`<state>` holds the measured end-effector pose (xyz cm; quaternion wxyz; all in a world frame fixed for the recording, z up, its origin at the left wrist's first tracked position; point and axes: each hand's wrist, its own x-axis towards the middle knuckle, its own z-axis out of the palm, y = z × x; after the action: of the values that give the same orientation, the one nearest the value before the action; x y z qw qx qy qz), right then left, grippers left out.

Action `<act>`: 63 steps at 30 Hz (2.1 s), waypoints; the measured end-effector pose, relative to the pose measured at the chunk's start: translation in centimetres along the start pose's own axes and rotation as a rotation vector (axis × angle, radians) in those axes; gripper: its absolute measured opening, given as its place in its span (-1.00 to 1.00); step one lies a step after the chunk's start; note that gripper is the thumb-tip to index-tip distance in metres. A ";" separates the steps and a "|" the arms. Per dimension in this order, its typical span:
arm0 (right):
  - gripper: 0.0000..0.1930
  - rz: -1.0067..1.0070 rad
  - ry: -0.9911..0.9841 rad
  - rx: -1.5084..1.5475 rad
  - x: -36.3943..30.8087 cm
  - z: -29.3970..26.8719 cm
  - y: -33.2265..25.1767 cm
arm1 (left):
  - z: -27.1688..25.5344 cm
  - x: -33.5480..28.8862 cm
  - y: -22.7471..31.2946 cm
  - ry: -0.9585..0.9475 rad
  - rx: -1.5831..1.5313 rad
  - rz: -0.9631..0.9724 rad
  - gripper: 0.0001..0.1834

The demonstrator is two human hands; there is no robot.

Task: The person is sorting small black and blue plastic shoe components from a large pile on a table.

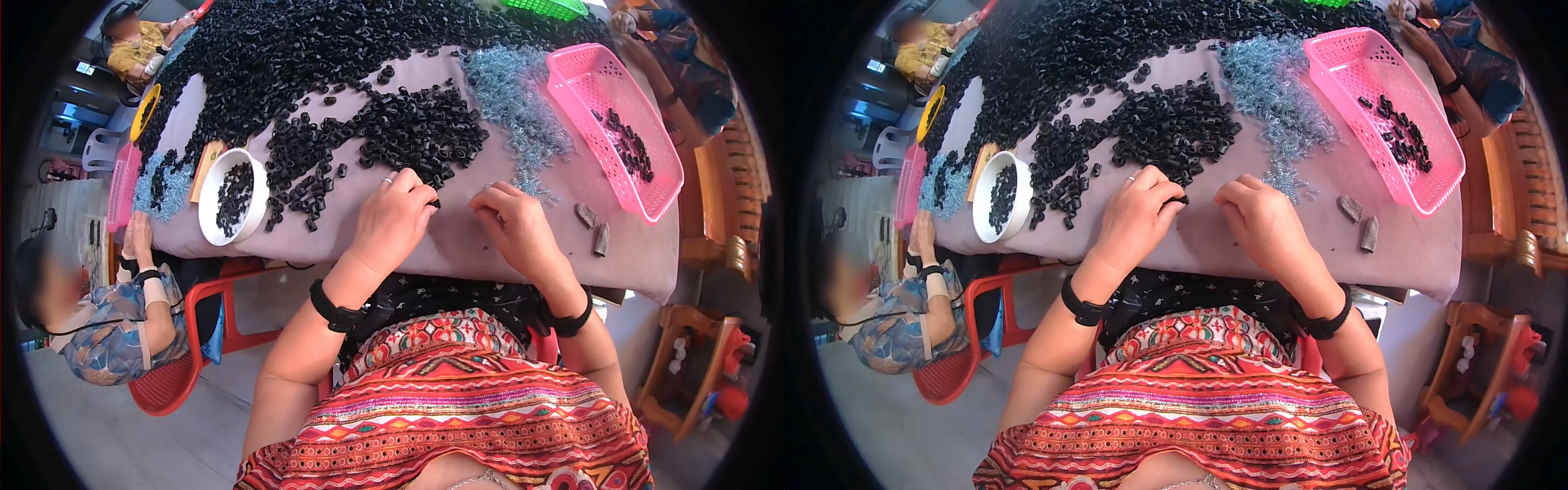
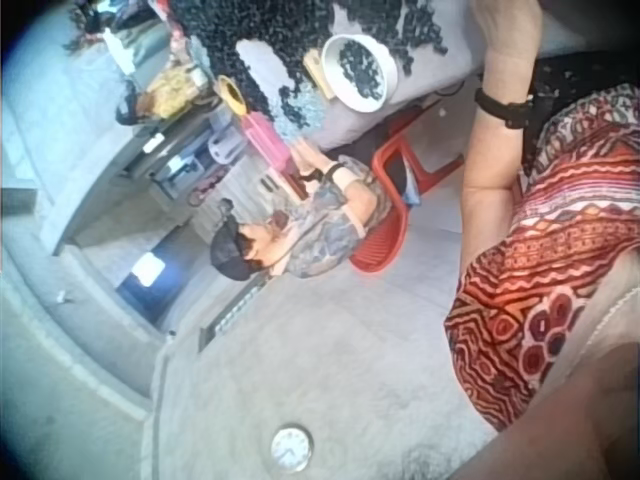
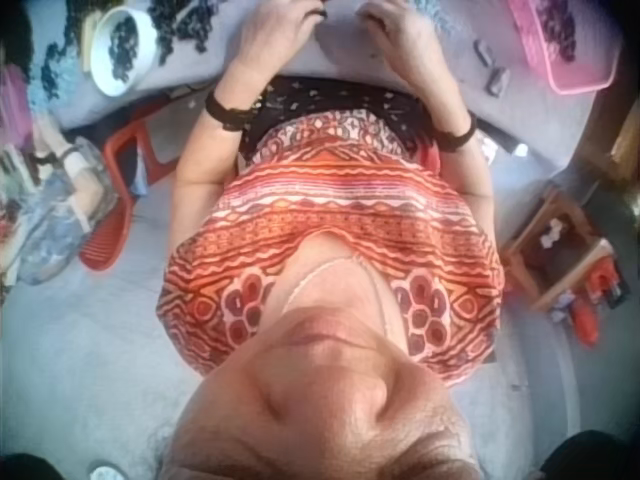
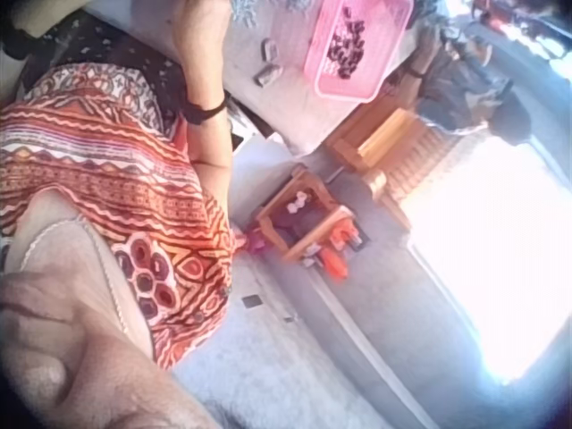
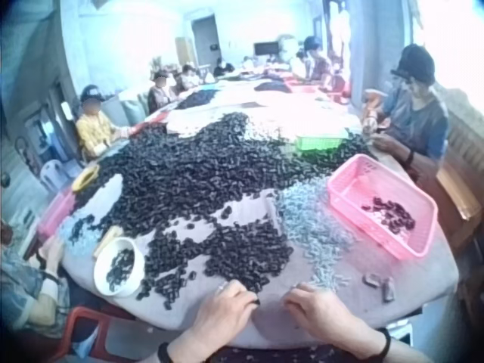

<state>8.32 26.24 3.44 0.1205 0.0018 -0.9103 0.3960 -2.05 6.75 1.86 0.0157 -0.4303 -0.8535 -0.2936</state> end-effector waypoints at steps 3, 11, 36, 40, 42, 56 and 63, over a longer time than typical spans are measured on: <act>-0.91 0.061 -0.030 0.035 -0.1 0.4 0.0 | 0.2 0.0 -0.1 0.007 0.005 0.022 -0.84; -0.92 0.067 -0.023 0.016 -0.3 0.5 -0.3 | -2.1 0.2 -3.4 0.175 -0.119 -0.219 -0.81; -0.90 -0.186 0.165 -0.271 -1.0 4.1 1.1 | -0.4 1.8 -5.3 0.296 -0.105 -0.220 -0.53; -0.88 -0.196 0.166 -0.284 -1.0 4.1 0.9 | 0.0 3.5 -7.5 0.299 0.011 -0.276 -0.36; -0.88 -0.210 0.176 -0.278 -1.0 4.1 0.9 | -0.2 4.5 -7.7 0.285 0.161 -0.302 -0.31; -0.90 -0.207 0.206 -0.293 -1.3 4.5 1.4 | 0.6 2.6 -4.9 0.127 0.220 -0.190 -0.50; -0.91 -0.200 0.202 -0.322 -1.2 4.9 1.4 | 2.2 -0.5 -5.1 0.366 0.163 -0.105 -0.53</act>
<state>8.32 23.59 -1.08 0.2484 0.0333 -0.9404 0.2298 -5.05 5.24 -2.59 0.1898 -0.3218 -0.8786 -0.2974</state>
